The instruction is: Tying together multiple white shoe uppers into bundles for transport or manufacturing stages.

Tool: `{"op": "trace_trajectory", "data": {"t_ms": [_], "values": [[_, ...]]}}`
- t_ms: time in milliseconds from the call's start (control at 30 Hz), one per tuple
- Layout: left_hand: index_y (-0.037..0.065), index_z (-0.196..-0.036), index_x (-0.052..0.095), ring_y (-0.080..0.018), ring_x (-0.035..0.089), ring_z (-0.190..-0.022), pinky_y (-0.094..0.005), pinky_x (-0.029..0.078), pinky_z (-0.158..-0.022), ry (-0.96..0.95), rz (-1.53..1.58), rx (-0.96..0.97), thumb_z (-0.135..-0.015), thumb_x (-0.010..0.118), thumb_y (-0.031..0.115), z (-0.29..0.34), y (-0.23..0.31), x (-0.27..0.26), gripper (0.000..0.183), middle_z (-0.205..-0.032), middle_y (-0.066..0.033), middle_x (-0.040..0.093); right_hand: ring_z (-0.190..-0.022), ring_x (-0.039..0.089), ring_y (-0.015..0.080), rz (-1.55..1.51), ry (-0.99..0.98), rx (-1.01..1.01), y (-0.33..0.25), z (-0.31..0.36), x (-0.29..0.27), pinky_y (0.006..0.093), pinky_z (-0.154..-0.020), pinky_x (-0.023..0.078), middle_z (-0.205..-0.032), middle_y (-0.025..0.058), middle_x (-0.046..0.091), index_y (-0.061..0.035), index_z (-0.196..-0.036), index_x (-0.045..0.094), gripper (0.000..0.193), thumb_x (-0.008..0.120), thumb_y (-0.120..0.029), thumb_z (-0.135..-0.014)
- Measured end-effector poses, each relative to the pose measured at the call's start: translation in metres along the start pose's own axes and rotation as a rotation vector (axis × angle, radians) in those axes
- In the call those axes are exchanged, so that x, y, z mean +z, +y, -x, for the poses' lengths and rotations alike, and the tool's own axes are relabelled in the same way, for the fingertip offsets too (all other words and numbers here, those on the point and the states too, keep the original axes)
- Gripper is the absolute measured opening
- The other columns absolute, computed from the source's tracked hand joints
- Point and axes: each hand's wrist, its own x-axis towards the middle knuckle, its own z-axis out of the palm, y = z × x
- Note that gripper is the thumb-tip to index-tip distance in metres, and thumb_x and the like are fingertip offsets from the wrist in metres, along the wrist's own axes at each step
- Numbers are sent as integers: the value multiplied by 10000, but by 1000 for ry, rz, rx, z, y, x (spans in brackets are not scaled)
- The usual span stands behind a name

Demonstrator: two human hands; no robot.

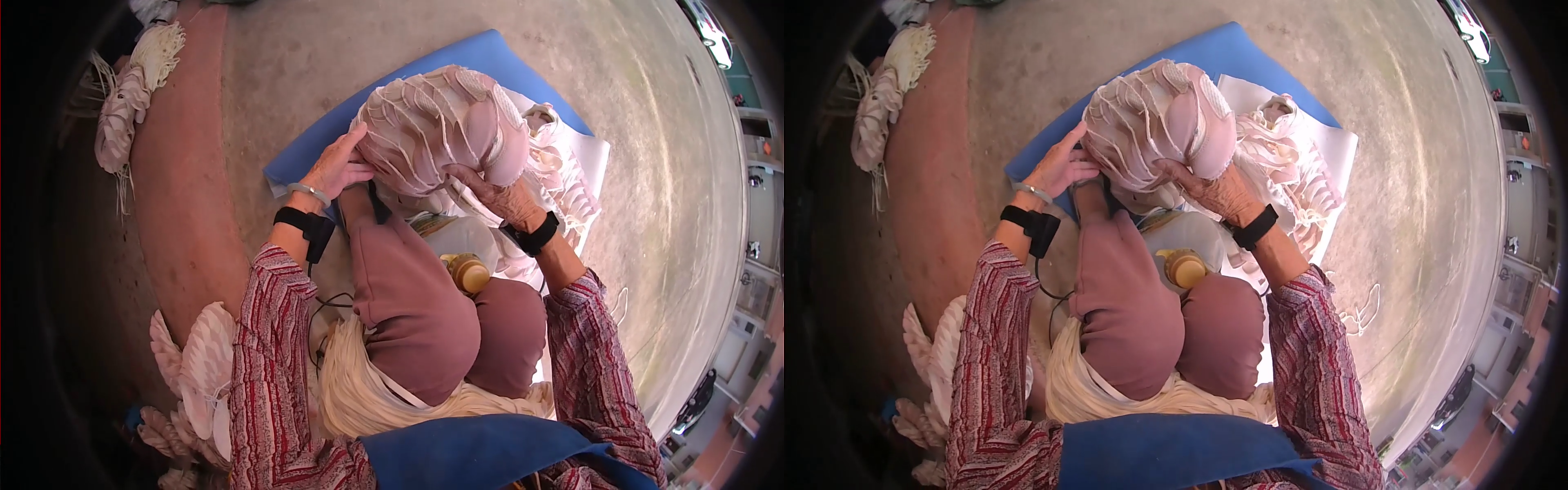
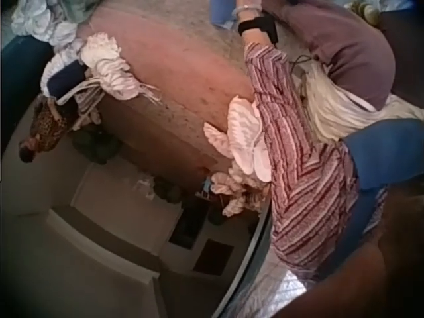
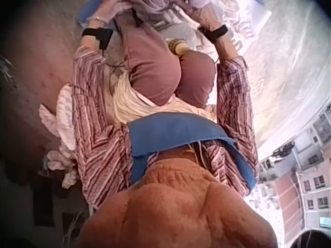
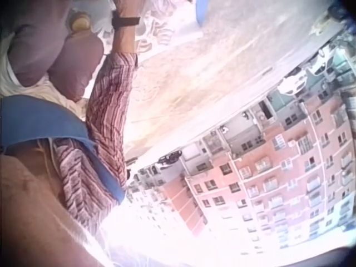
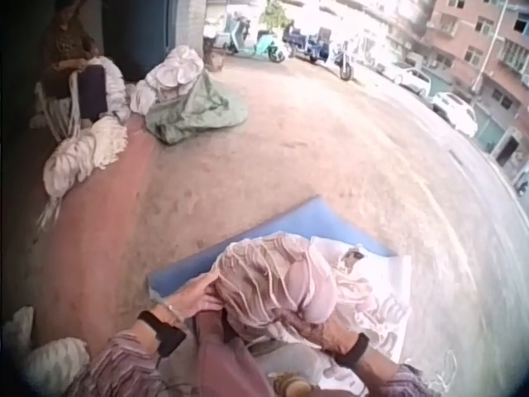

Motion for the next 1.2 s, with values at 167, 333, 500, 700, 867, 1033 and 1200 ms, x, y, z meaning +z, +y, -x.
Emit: {"op": "trace_trajectory", "data": {"t_ms": [167,333,500,700,867,1033,1200], "values": [[3,-1375,378,-346,545,-1141,-436,428,-1000,-104,-77,69,-884,585,527,-4,16,13,747,-1290,-236,496,-977,617,174,212,51,-184,-1,1,12,325,-871,484,-1073,68,663,-33,-1143,615,441,759,-285,-811],[-29,-1264,450,-263,544,-1157,-393,450,-970,-38,-32,119,-877,620,478,-13,24,32,660,-1229,-161,557,-938,624,182,-252,250,-23,16,-19,0,323,-844,493,-1050,82,662,-5,-1130,595,473,770,-280,-787],[21,-1312,416,-297,480,-1215,-444,425,-984,56,-246,89,-817,695,463,-37,6,-6,720,-1328,-173,457,-742,637,152,-11,265,126,45,-18,-8,306,-673,521,-847,74,672,-8,-976,645,229,709,-182,-841],[77,-1383,294,-365,329,-1319,-666,338,-968,116,-162,45,-707,799,479,-45,-20,7,935,-1444,-175,299,-771,634,162,-152,309,45,56,-23,0,311,-692,511,-859,94,676,16,-981,646,220,658,-160,-849],[62,-1468,3,-416,278,-1356,-688,245,-1021,211,-98,-141,-635,837,514,-54,-23,6,1263,-1506,-227,154,-956,604,181,-249,242,-32,22,-37,-10,323,-848,484,-1025,106,660,24,-1109,606,396,704,-230,-821],[63,-1474,13,-398,321,-1336,-638,278,-1024,92,92,-47,-613,812,585,-68,-46,-2,1286,-1483,-228,218,-1012,585,198,-511,261,105,29,-52,3,322,-877,476,-1138,125,615,42,-1204,548,626,771,-351,-772],[158,-1207,506,-183,517,-956,-342,413,-736,191,74,57,-740,728,512,-63,-32,5,627,-1076,-34,553,-829,624,180,-536,289,193,33,-57,-15,319,-687,549,-1033,95,614,33,-1168,534,488,695,-313,-863]]}}
